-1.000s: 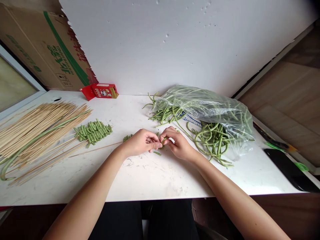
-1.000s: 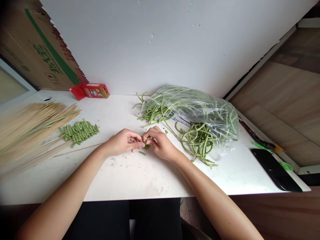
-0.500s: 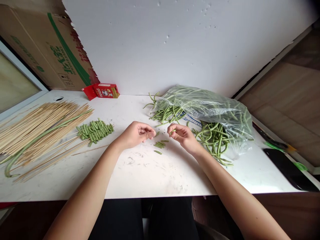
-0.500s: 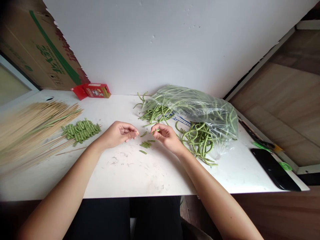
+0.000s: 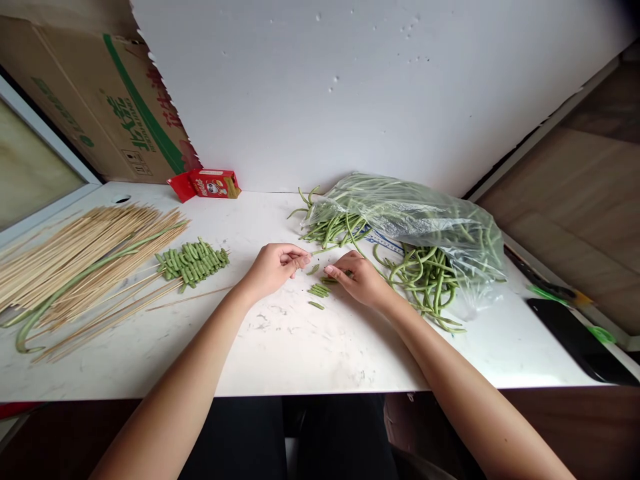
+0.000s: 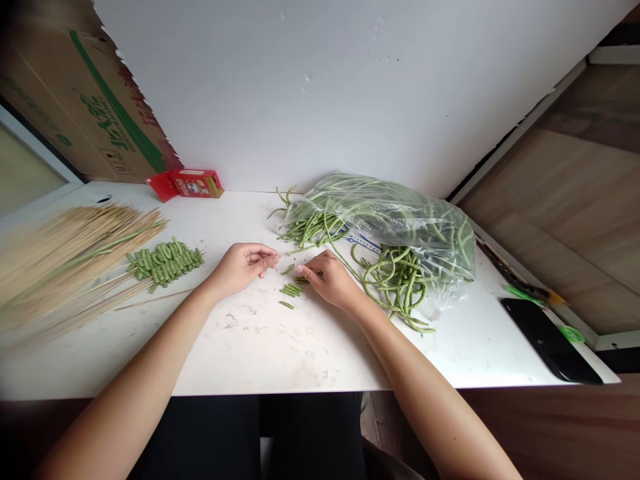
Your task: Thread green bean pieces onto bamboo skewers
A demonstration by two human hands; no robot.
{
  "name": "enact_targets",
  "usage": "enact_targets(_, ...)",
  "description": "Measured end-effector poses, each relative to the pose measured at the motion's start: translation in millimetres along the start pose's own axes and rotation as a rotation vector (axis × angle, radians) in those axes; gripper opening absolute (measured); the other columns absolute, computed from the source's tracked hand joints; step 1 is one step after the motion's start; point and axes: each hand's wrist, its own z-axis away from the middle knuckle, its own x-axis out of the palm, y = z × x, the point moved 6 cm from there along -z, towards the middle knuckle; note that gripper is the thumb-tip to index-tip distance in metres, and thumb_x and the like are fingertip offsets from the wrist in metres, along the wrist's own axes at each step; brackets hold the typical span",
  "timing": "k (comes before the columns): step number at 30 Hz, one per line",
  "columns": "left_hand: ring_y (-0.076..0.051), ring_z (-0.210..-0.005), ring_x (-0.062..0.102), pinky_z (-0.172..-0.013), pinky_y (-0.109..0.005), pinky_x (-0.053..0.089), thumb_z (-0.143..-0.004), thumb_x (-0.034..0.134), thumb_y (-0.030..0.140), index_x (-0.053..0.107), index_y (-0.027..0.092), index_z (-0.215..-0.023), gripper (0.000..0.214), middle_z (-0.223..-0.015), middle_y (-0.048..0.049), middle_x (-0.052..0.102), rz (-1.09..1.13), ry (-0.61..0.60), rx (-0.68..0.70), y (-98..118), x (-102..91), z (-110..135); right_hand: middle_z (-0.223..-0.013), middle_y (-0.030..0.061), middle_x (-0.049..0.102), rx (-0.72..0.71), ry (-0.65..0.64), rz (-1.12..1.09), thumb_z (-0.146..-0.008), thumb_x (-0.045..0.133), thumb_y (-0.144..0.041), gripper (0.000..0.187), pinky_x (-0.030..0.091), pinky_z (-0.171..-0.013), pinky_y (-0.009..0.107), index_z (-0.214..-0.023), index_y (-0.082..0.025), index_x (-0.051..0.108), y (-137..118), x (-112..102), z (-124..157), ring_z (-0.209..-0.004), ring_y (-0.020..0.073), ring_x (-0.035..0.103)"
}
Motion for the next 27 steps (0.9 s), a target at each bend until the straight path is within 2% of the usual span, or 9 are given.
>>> enact_targets(4,-0.014,-0.065,0.062,-0.063,-0.028,0.051,-0.09,0.079,0.057,0.081,0.013,-0.106,0.047,-0.091,-0.0092,0.078,-0.024,-0.002,-0.009,-0.7,0.2,0.6,-0.089,0.0088,0.082,0.081,0.029,-0.039,-0.11,0.048,-0.061,0.056,0.053,-0.089,0.043,-0.091,-0.023,0.084,5.7,-4.7,0.7,-0.091,0.0273,0.068)
enact_targets(8,-0.016,-0.071,0.063,-0.068,-0.029,0.052,-0.093,0.074,0.059,0.08,0.013,-0.103,0.048,-0.086,-0.007,0.075,-0.059,0.015,0.038,0.3,-1.0,0.1,-0.087,0.0093,0.082,0.102,0.0,-0.063,-0.11,0.045,-0.064,0.06,0.054,-0.087,0.042,-0.091,-0.023,0.084,5.7,-4.3,1.3,-0.09,0.0275,0.07)
enact_targets(13,-0.015,-0.069,0.059,-0.066,-0.029,0.048,-0.095,0.071,0.056,0.081,0.012,-0.113,0.048,-0.084,-0.006,0.073,-0.092,0.062,0.018,-3.1,-6.6,-1.0,-0.091,0.0089,0.081,0.118,-0.07,-0.11,-0.109,0.044,-0.066,0.065,0.053,-0.081,0.037,-0.083,-0.022,0.084,-2.1,-0.3,3.0,-0.078,0.0221,0.069)
enact_targets(16,-0.015,-0.069,0.058,-0.065,-0.028,0.047,-0.097,0.069,0.058,0.079,0.014,-0.12,0.05,-0.081,-0.0036,0.069,-0.082,0.047,0.021,-0.7,-6.7,-0.5,-0.089,0.0079,0.08,0.1,-0.066,-0.15,-0.11,0.045,-0.064,0.062,0.053,-0.082,0.036,-0.086,-0.022,0.084,-5.2,1.2,3.2,-0.081,0.0224,0.07)
enact_targets(18,-0.015,-0.069,0.059,-0.065,-0.027,0.047,-0.097,0.067,0.061,0.079,0.015,-0.12,0.053,-0.079,-0.003,0.068,-0.071,0.046,0.037,3.2,-6.4,0.1,-0.093,0.0088,0.08,0.068,-0.007,-0.128,-0.11,0.049,-0.059,0.053,0.054,-0.086,0.038,-0.095,-0.023,0.084,-4.9,-0.5,2.0,-0.089,0.0248,0.07)
enact_targets(21,-0.017,-0.07,0.061,-0.065,-0.027,0.049,-0.097,0.066,0.065,0.078,0.015,-0.105,0.053,-0.076,-0.003,0.068,-0.098,0.086,0.068,9.2,-7.5,1.0,-0.113,0.0112,0.081,-0.034,0.075,-0.04,-0.11,0.057,-0.041,0.031,0.053,-0.098,0.047,-0.125,-0.024,0.079,-5.1,0.0,-1.5,-0.107,0.0298,0.066)
enact_targets(23,-0.017,-0.069,0.06,-0.065,-0.027,0.049,-0.097,0.065,0.067,0.076,0.016,-0.097,0.052,-0.074,-0.0027,0.067,-0.126,0.105,0.084,11.9,-7.5,1.5,-0.126,0.0114,0.079,-0.107,0.064,0.004,-0.108,0.055,-0.025,0.036,0.052,-0.104,0.051,-0.141,-0.026,0.07,-6.1,7.2,-4.9,-0.117,0.0317,0.061)
enact_targets(25,-0.017,-0.069,0.06,-0.065,-0.027,0.049,-0.097,0.065,0.067,0.075,0.017,-0.093,0.051,-0.074,-0.0023,0.067,-0.147,0.107,0.093,13.7,-6.4,2.2,-0.128,0.011,0.078,-0.15,0.031,0.043,-0.105,0.053,-0.013,0.043,0.051,-0.105,0.053,-0.143,-0.026,0.069,-6.7,17.2,-8.5,-0.122,0.0325,0.057)
enact_targets(27,-0.017,-0.07,0.06,-0.065,-0.027,0.049,-0.097,0.065,0.067,0.073,0.018,-0.091,0.05,-0.075,-0.0023,0.067,-0.166,0.104,0.104,15.5,-5.1,3.0,-0.121,0.011,0.08,-0.168,0.002,0.111,-0.1,0.056,-0.008,0.042,0.05,-0.105,0.053,-0.134,-0.025,0.075,-7.6,26.1,-11.7,-0.121,0.0332,0.056)
